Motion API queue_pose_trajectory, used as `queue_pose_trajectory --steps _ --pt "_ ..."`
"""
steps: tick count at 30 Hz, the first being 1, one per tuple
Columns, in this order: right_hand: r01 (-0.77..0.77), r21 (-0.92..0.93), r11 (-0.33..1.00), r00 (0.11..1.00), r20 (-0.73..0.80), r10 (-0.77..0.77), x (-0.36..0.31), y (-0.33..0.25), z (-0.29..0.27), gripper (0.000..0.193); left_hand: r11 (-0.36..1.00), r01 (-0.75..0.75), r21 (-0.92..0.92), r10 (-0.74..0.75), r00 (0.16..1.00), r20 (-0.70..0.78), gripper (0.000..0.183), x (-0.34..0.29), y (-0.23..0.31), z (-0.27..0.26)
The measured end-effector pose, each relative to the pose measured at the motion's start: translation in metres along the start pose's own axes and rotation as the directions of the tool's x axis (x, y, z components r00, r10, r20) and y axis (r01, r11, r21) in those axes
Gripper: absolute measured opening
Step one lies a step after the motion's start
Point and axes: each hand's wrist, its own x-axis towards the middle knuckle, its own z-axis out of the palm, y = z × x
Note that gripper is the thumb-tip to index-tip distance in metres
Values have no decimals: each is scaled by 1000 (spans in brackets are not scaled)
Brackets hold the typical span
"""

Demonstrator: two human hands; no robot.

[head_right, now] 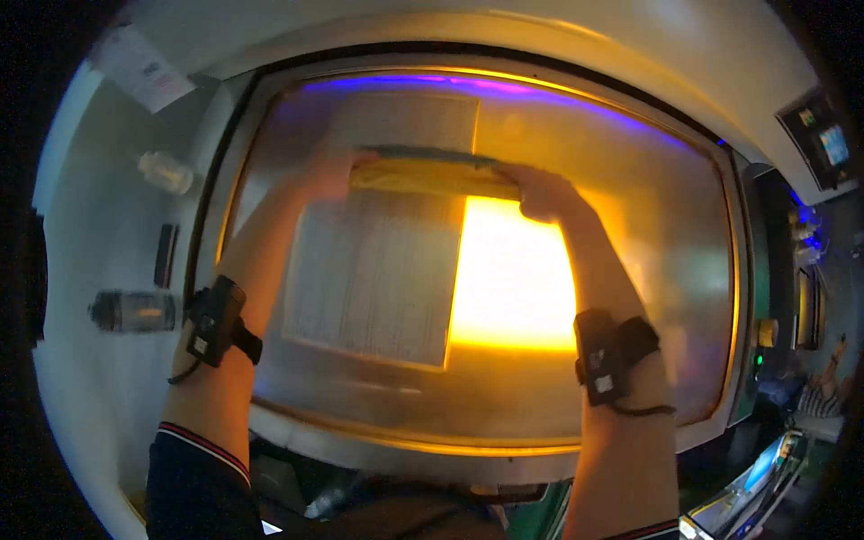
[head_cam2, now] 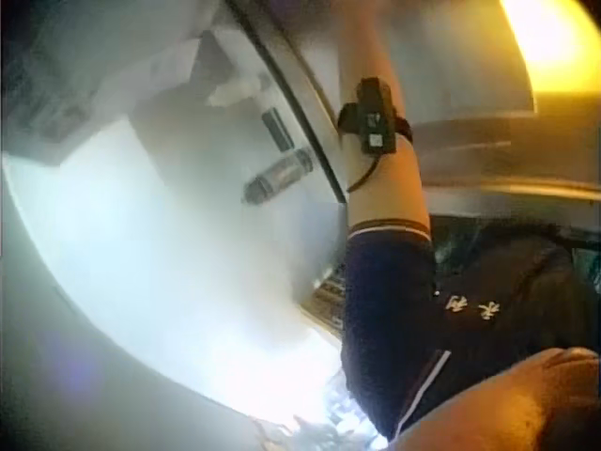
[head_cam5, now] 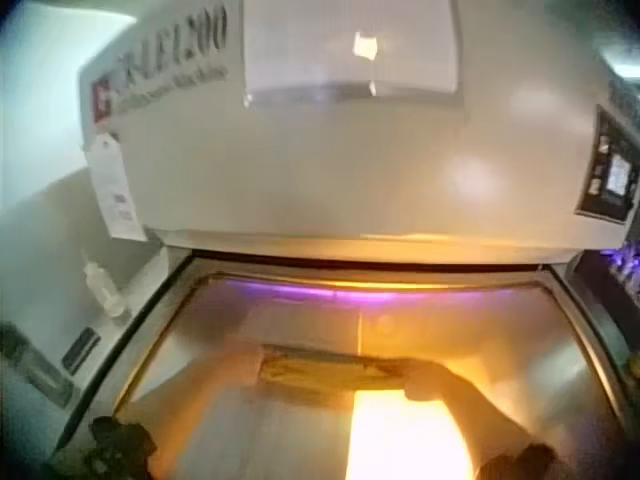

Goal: Operating an LED exposure machine to process circuit boards, including loading boards and film negatives and closing the machine lid.

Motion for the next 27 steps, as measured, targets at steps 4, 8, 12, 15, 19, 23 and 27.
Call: queue_pose_trajectory --steps 4,8,12,15,19,23,27 --pt "-3 -115 993 964 -265 -28 104 70 -1 66 998 -31 50 37 992 -124 66 103 -14 -27" --pt "-13 -53 999 969 -247 -1 163 95 -37 65 994 107 -8 -107 993 -47 59 161 -7 -69" --pt "-64 5 998 988 -138 64 163 123 -13 73 977 -6 -212 105 882 460 54 228 -75 -63" --pt "-74 -119 990 937 -349 28 171 96 4 73 997 -41 -58 32 989 -142 53 163 -28 -44" --pt "20 -273 962 894 -426 -140 131 84 21 69 999 -18 34 24 980 -196 58 105 0 -44" --pt "44 -300 953 904 -393 -166 77 68 42 69 997 60 55 -49 983 -178 65 60 7 -11" --pt "97 -188 977 897 -410 -168 -19 32 68 65 995 14 103 4 986 -166 66 -20 42 17"
